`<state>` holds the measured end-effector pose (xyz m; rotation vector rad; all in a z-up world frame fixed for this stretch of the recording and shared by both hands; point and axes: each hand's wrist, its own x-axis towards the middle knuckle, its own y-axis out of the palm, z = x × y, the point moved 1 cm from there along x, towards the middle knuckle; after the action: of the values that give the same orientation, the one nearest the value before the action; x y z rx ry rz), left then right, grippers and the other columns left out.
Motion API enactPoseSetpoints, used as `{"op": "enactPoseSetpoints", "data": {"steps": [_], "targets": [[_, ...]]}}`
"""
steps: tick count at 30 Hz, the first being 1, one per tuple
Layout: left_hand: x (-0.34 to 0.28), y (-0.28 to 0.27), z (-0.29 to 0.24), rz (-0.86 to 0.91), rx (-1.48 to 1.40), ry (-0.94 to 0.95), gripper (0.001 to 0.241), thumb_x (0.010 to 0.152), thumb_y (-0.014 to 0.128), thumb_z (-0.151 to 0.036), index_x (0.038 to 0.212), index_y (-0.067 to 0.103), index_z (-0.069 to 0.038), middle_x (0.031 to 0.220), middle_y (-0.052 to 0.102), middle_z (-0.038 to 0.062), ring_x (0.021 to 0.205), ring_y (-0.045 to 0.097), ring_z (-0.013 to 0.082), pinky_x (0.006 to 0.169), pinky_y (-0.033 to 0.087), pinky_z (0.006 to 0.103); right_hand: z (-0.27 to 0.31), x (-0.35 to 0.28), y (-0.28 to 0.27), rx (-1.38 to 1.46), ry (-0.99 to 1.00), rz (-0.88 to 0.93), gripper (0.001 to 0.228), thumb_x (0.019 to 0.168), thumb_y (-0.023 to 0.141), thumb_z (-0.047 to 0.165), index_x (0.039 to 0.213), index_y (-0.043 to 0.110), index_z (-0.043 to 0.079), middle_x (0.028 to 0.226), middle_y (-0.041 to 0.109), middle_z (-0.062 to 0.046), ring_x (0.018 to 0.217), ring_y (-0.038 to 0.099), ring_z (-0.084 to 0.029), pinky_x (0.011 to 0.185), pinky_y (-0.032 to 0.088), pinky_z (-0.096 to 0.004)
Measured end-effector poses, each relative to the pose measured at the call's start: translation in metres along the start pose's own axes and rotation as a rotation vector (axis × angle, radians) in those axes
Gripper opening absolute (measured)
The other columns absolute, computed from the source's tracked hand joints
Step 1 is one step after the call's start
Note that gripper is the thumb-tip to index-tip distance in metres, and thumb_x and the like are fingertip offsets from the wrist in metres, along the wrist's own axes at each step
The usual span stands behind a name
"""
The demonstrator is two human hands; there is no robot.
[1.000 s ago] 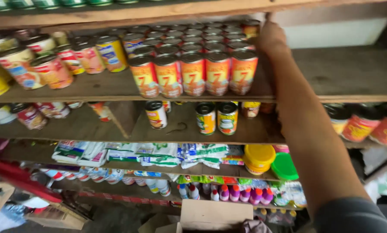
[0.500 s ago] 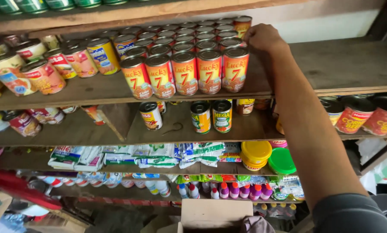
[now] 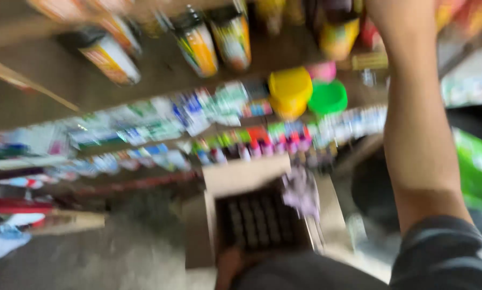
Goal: Wiping canned goods with a cloth and placing them onto a store shelf.
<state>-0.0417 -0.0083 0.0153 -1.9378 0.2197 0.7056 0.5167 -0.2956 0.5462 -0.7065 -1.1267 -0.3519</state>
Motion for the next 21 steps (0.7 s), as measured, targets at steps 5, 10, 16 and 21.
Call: {"op": "enactPoseSetpoints", "data": {"steps": [5,10,16,21], "targets": [[-0.014,-0.028,-0.013,0.06,0.004,0.065,0.031,0.086,0.064,-0.043,0.104,0.08,-0.023,0.094,0.076,0.009,0.076,0.069,0.0373,0.07,0.056,0.0486,0.135,-0.106,-0.121,0.286,-0.075,0.091,0.029,0.119,0.055,-0.003,0.103,0.07,-0.022,0.099,0.067,-0.029,0.087,0.052,-0.038,0.086,0.042,-0.048],[-0.04,-0.112,-0.063,0.298,-0.288,-0.018,0.063,0.098,0.053,-0.054,0.126,0.069,0.001,0.126,0.07,0.026,0.125,0.062,0.04,0.11,0.048,0.0489,0.081,-0.318,-0.091,0.214,0.399,0.313,0.024,0.098,0.069,-0.002,0.077,0.072,0.011,0.082,0.073,-0.009,0.08,0.071,-0.033,0.08,0.053,-0.04],[0.045,-0.058,-0.035,0.235,-0.272,-0.261,0.055,0.096,0.053,-0.046,0.127,0.068,-0.004,0.125,0.07,0.021,0.122,0.064,0.0381,0.103,0.052,0.0536,0.152,-0.44,-0.059,0.029,0.616,0.934,0.108,0.069,0.094,0.037,0.158,0.04,0.007,0.159,0.023,-0.039,0.143,0.032,-0.06,0.114,0.033,-0.068],[0.125,-0.02,-0.048,0.144,-0.047,-0.155,0.042,0.094,0.054,-0.036,0.113,0.075,-0.005,0.105,0.076,0.015,0.105,0.073,0.0334,0.088,0.059,0.0483,0.128,-0.508,-0.041,-0.015,0.589,0.808,0.096,0.061,0.089,0.014,0.15,0.054,0.011,0.147,0.051,-0.022,0.127,0.054,-0.046,0.106,0.041,-0.058]]}}
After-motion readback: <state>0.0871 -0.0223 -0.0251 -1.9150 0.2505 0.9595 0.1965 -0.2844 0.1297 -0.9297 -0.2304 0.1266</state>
